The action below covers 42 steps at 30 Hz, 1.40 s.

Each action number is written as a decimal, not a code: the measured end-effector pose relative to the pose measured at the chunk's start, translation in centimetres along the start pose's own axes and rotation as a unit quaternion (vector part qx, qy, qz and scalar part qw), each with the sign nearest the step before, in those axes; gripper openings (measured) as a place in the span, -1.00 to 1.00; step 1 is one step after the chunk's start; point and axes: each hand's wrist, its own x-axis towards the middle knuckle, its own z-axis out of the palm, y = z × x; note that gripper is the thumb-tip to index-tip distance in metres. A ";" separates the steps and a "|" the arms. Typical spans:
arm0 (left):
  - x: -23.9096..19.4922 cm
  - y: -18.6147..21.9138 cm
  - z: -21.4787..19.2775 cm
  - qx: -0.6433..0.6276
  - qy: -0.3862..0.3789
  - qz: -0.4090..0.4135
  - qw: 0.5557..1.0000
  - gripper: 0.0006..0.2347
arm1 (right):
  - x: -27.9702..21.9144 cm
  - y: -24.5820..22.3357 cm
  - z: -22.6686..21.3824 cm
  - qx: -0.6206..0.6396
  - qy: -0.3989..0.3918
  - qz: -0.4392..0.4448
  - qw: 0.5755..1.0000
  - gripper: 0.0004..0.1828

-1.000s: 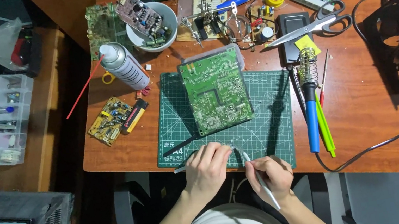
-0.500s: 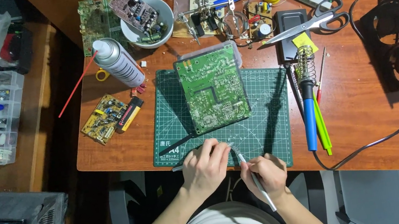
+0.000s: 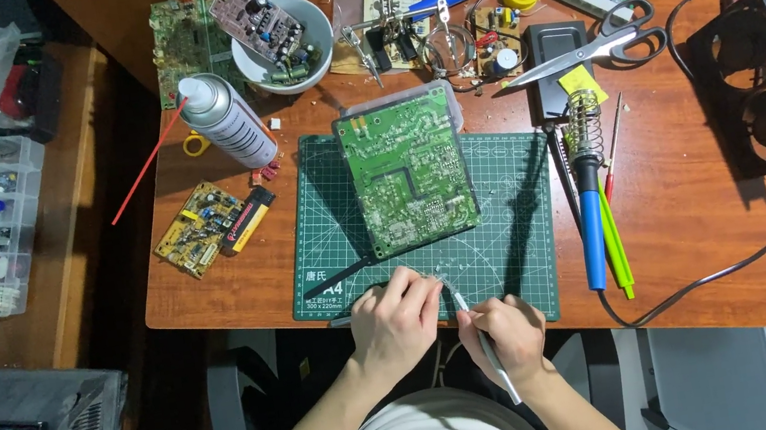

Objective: Repairing a circuit board by desoldering components using a soldering iron and a desoldering pump on a workbench.

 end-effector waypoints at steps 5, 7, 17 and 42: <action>0.0 -0.1 0.1 0.017 -0.008 0.007 1.000 -0.84 | 0.8 -0.3 0.0 0.026 0.028 -0.051 0.998 -0.71; 0.0 -0.2 0.1 0.021 -0.015 0.014 1.000 -0.84 | 0.6 -0.3 0.0 0.026 0.024 -0.046 0.998 -0.70; 0.0 -0.3 0.1 0.015 -0.026 0.022 0.999 -0.85 | -0.2 0.2 0.4 0.011 0.017 -0.055 0.998 -0.71; -0.7 -1.0 1.2 0.003 -0.003 0.075 0.997 -0.92 | -1.7 2.0 1.7 0.030 -0.003 -0.064 0.998 -0.68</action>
